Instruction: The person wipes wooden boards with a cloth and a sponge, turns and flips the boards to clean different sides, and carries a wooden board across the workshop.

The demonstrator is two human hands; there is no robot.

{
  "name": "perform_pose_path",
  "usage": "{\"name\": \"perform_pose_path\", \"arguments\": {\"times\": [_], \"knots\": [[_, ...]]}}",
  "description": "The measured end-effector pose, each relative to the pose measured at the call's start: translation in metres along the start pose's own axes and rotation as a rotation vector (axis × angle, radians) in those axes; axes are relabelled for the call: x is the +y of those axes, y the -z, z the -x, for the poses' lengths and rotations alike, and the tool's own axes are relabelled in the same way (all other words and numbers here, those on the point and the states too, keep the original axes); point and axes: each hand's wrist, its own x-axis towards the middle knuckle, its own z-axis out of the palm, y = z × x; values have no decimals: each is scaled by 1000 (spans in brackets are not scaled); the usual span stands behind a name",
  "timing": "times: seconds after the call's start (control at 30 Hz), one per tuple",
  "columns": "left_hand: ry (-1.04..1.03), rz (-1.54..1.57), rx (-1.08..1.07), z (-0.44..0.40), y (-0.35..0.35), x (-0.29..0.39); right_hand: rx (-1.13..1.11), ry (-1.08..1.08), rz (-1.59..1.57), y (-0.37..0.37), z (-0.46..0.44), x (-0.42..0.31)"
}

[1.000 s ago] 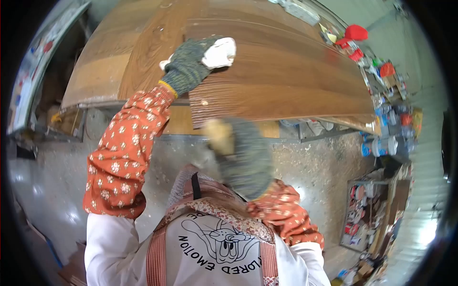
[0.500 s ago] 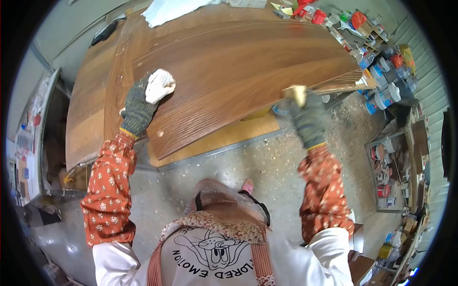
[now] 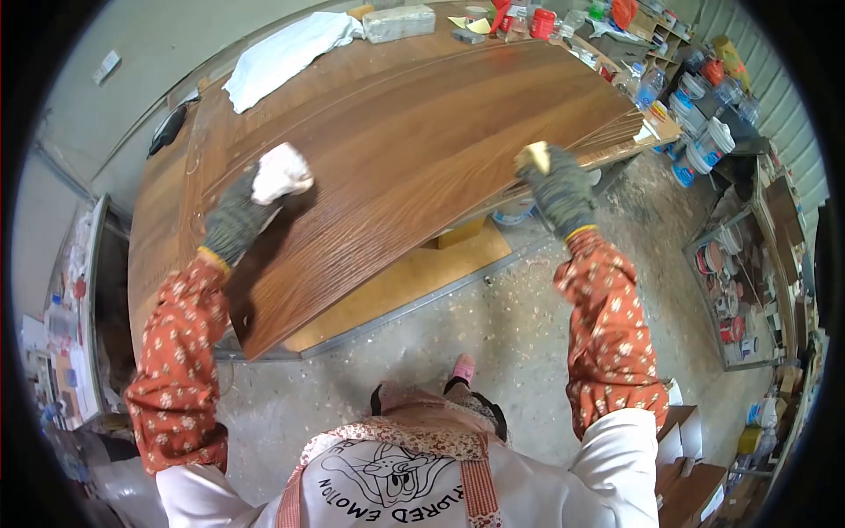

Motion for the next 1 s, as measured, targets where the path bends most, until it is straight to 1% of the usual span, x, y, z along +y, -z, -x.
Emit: {"name": "perform_pose_path", "arguments": {"times": [0.03,0.07,0.13,0.17,0.2,0.23,0.27,0.3,0.33,0.37,0.43,0.47,0.53,0.57,0.6,0.63,0.7,0.77,0.8,0.87,0.93,0.97,1.0], "knots": [[-110,-146,81,-11,-20,3,28,-18,22,3,-12,19],[46,-52,-77,-24,-6,84,59,-36,46,5,-21,29],[67,14,-122,-54,-28,112,-173,-65,-11,36,-9,-22],[44,-27,8,-60,-62,94,-227,-59,-115,19,2,-25],[38,-126,-14,-68,-75,96,-19,364,81,-10,27,-27],[27,-224,-37,-75,-85,101,-63,730,2,-13,37,-46],[-30,-240,-9,-77,-90,100,-46,723,-178,-38,57,-52],[-86,-256,13,-74,-93,96,-242,440,-329,-6,65,-86],[-89,-232,20,-74,-94,94,-193,476,-300,-7,65,-88],[-101,-213,-14,-77,-100,84,-155,525,-287,-9,60,-74],[-256,-396,48,-77,-111,64,-69,635,-256,-17,35,-31],[-192,-344,-1,-78,-111,60,-142,590,-8,-8,19,-7],[-61,-239,-98,-82,-116,55,-130,359,-44,4,-19,57],[-39,-30,-73,-79,-118,50,-5,364,104,11,-39,94],[-15,179,-45,-74,-120,45,-48,150,-5,27,-62,116],[-7,203,-64,-71,-117,49,-91,-66,-113,41,-82,134],[10,250,-102,-66,-112,56,67,-212,10,55,-112,164],[-72,-363,-243,-79,-85,106,4,-271,-119,75,-109,147],[38,-318,-256,-82,-77,129,-22,-292,-180,81,-106,136],[79,-171,-159,-74,-89,100,37,104,-221,66,-72,108],[126,8,-120,-74,-95,91,-5,621,-46,36,-41,82],[156,115,-117,-74,-95,93,-86,689,-208,38,-28,61],[186,221,-112,-74,-95,94,-110,560,-349,21,-13,54]]}}
